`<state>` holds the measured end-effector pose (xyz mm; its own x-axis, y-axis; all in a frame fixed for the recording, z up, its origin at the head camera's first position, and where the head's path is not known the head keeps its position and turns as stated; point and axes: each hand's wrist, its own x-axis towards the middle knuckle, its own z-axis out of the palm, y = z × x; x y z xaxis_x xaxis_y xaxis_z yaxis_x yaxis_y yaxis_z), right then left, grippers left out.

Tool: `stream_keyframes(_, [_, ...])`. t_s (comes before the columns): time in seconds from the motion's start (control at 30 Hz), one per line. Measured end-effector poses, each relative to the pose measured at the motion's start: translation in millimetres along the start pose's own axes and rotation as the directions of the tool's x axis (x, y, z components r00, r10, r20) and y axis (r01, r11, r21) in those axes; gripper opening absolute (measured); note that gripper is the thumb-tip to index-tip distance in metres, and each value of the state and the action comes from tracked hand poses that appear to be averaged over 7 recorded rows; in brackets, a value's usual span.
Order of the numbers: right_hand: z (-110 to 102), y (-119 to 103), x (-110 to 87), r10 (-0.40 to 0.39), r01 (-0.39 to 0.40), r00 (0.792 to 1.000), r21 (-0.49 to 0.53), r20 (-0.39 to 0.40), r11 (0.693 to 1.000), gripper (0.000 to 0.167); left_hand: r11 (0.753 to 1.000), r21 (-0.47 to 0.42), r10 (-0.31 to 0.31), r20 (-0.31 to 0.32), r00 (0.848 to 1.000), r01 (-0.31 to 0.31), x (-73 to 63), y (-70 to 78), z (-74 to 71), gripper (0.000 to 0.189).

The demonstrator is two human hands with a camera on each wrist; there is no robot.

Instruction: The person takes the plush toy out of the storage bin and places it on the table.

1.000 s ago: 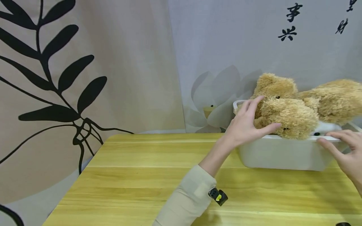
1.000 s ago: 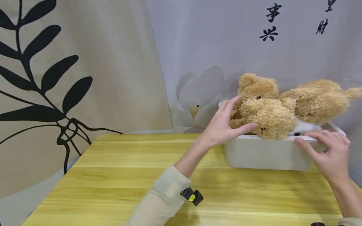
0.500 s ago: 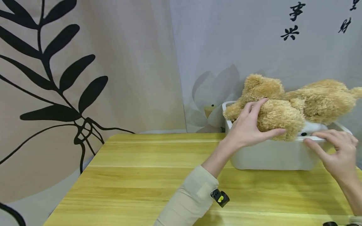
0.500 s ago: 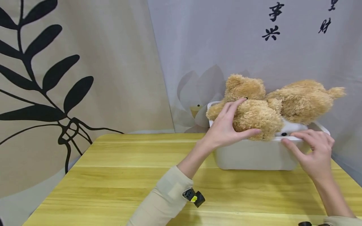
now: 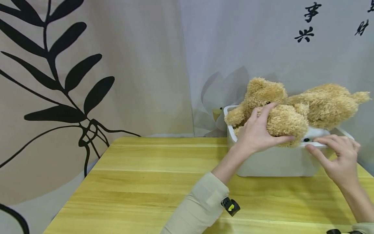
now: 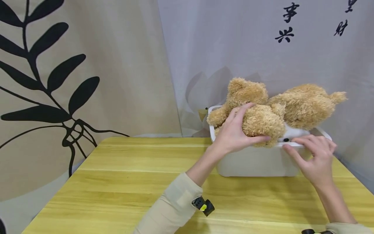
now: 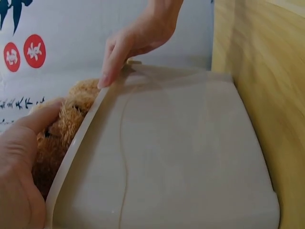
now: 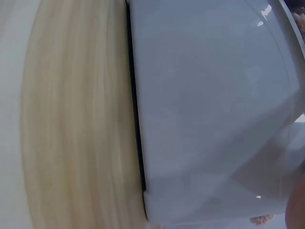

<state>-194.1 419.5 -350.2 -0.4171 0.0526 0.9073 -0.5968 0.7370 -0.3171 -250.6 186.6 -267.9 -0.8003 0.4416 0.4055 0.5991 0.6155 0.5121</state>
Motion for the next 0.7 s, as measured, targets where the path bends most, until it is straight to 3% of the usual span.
stream_keyframes(0.1, [-3,10,-2.9,0.007,-0.006,0.999,-0.036,0.040,0.999,0.071,0.999,0.009,-0.032,-0.045,0.998,0.033,-1.4,3.0,2.3,0.103])
stream_keyframes(0.27, [-9,13,-5.0,0.059,-0.050,0.994,-0.100,0.094,0.994,0.052,0.995,-0.100,-0.030,-0.120,0.992,0.018,-8.0,2.4,6.0,0.100])
stream_keyframes(0.47, [-13,13,-6.2,0.094,-0.080,0.990,-0.125,0.109,0.989,0.038,0.974,-0.185,0.095,-0.209,0.973,-0.135,-16.3,-2.1,7.8,0.101])
stream_keyframes(0.7, [-11,10,-5.0,0.081,-0.068,0.991,-0.119,0.109,0.991,0.048,0.918,-0.241,0.227,-0.334,0.915,-0.316,-24.0,-5.7,6.2,0.103])
